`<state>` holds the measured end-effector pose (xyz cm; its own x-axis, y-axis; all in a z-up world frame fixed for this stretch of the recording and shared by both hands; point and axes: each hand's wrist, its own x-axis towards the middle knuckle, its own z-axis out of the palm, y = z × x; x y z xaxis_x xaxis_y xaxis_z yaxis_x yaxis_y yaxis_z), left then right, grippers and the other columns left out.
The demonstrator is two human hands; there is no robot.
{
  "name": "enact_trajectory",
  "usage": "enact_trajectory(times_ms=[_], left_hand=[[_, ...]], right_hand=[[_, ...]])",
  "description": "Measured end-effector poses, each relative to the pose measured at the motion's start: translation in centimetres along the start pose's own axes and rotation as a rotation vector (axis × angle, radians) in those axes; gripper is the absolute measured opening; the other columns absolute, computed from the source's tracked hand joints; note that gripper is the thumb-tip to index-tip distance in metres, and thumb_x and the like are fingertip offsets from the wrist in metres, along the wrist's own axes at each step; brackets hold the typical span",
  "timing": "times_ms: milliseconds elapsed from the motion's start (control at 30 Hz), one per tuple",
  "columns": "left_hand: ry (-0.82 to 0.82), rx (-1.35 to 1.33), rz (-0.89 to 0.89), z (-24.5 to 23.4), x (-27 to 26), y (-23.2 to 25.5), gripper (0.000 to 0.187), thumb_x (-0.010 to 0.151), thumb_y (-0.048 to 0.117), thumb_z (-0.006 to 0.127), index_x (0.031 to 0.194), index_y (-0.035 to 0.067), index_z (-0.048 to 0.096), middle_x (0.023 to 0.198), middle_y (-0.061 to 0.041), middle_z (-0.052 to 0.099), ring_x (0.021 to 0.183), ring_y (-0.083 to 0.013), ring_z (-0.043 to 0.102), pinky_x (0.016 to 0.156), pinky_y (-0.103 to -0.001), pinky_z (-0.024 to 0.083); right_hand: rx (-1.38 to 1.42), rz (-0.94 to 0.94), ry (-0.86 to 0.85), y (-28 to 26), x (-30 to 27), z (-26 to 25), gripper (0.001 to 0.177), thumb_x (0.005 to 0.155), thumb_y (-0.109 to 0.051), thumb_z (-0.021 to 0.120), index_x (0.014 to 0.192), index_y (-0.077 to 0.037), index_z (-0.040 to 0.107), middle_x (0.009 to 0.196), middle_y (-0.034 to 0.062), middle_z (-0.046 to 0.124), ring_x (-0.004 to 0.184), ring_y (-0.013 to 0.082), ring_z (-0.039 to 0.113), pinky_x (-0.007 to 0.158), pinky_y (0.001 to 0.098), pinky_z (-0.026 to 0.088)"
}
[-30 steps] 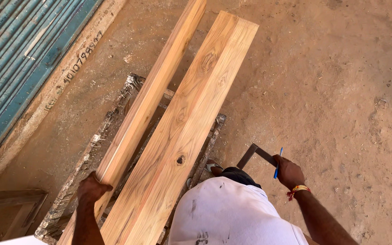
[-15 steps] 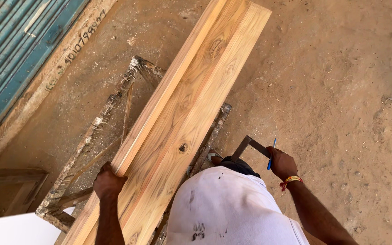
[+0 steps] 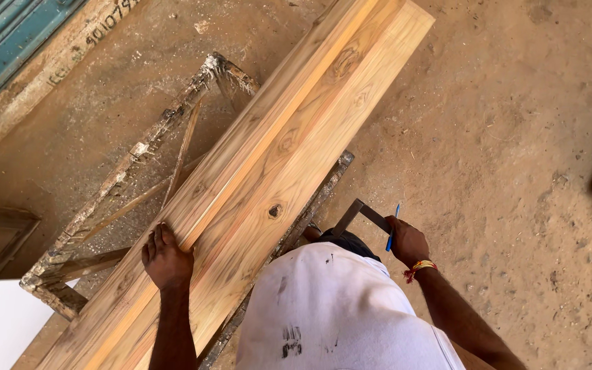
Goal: The person uses a try square and a blue pen to mark straight lines on several wooden planks. They position the square on the wood and draw lines along its edge, then move to adjacent planks to repeat the process.
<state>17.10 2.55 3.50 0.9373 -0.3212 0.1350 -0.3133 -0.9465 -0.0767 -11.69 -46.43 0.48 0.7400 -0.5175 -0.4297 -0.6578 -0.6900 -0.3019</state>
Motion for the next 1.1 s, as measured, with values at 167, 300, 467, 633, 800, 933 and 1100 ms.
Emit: enact_trajectory(times_ms=[167, 300, 467, 633, 800, 933, 1100], left_hand=[[0.017, -0.081, -0.02, 0.0, -0.4, 0.6, 0.103, 0.068, 0.047, 0.093, 0.148, -0.002, 0.051, 0.147, -0.022, 0.06, 0.137, -0.0354, 0.058, 0.118, -0.052, 0.043], [0.075, 0.015, 0.018, -0.6, -1.6, 1.9, 0.092, 0.078, 0.054, 0.081, 0.146, -0.002, 0.055, 0.149, -0.019, 0.059, 0.138, -0.0347, 0.057, 0.118, -0.051, 0.042], [0.213, -0.013, 0.043, -1.7, -4.4, 4.0, 0.063, 0.092, 0.049, 0.068, 0.135, 0.003, 0.067, 0.149, -0.014, 0.061, 0.136, -0.0349, 0.06, 0.116, -0.052, 0.044], [0.194, -0.176, 0.009, -2.0, -3.9, 3.5, 0.047, 0.097, 0.043, 0.07, 0.125, 0.006, 0.071, 0.141, -0.011, 0.067, 0.128, -0.0339, 0.064, 0.108, -0.05, 0.048], [0.202, -0.268, 0.037, -1.7, 3.0, 1.3, 0.069, 0.087, 0.052, 0.075, 0.134, 0.002, 0.065, 0.144, -0.013, 0.065, 0.131, -0.0348, 0.059, 0.109, -0.05, 0.05], [-0.321, -0.391, -0.148, -1.5, 10.3, 1.8, 0.12, 0.067, 0.074, 0.082, 0.159, 0.011, 0.036, 0.153, -0.021, 0.049, 0.143, -0.0395, 0.044, 0.12, -0.052, 0.038], [-0.72, -0.389, -0.031, -3.4, 12.2, 5.7, 0.156, 0.05, 0.066, 0.099, 0.163, 0.028, -0.002, 0.169, -0.021, 0.008, 0.153, -0.0446, 0.011, 0.119, -0.063, 0.014]], right_hand=[[-0.047, -0.042, 0.006, -0.4, 1.2, -1.1, 0.033, 0.095, -0.013, 0.052, 0.126, -0.019, 0.061, 0.109, 0.0111, 0.073, 0.093, 0.0369, 0.072, 0.078, 0.0488, 0.057], [-0.083, -0.085, 0.022, -0.7, 2.5, -1.9, 0.034, 0.095, -0.012, 0.051, 0.126, -0.02, 0.061, 0.111, 0.011, 0.073, 0.092, 0.0369, 0.072, 0.077, 0.0483, 0.058], [-0.085, -0.116, 0.024, -1.5, 4.4, -2.3, 0.036, 0.095, -0.012, 0.051, 0.128, -0.021, 0.061, 0.107, 0.0144, 0.074, 0.092, 0.0383, 0.072, 0.079, 0.0491, 0.057], [-0.11, -0.186, 0.004, -2.2, 6.4, -2.4, 0.038, 0.092, -0.011, 0.054, 0.128, -0.02, 0.061, 0.106, 0.017, 0.074, 0.092, 0.0408, 0.072, 0.079, 0.0512, 0.057], [-0.09, -0.214, 0.017, -2.8, 7.2, -2.1, 0.039, 0.091, -0.009, 0.054, 0.128, -0.021, 0.061, 0.106, 0.0161, 0.074, 0.091, 0.0418, 0.072, 0.077, 0.0529, 0.057], [-0.06, -0.192, 0.039, -1.6, 6.7, -1.6, 0.038, 0.092, -0.009, 0.053, 0.127, -0.021, 0.062, 0.105, 0.0168, 0.074, 0.091, 0.0423, 0.071, 0.077, 0.0529, 0.057], [0.042, -0.086, 0.125, 1.5, 4.4, -0.4, 0.03, 0.094, -0.013, 0.055, 0.122, -0.02, 0.064, 0.1, 0.0171, 0.075, 0.09, 0.0436, 0.071, 0.075, 0.0543, 0.056]])
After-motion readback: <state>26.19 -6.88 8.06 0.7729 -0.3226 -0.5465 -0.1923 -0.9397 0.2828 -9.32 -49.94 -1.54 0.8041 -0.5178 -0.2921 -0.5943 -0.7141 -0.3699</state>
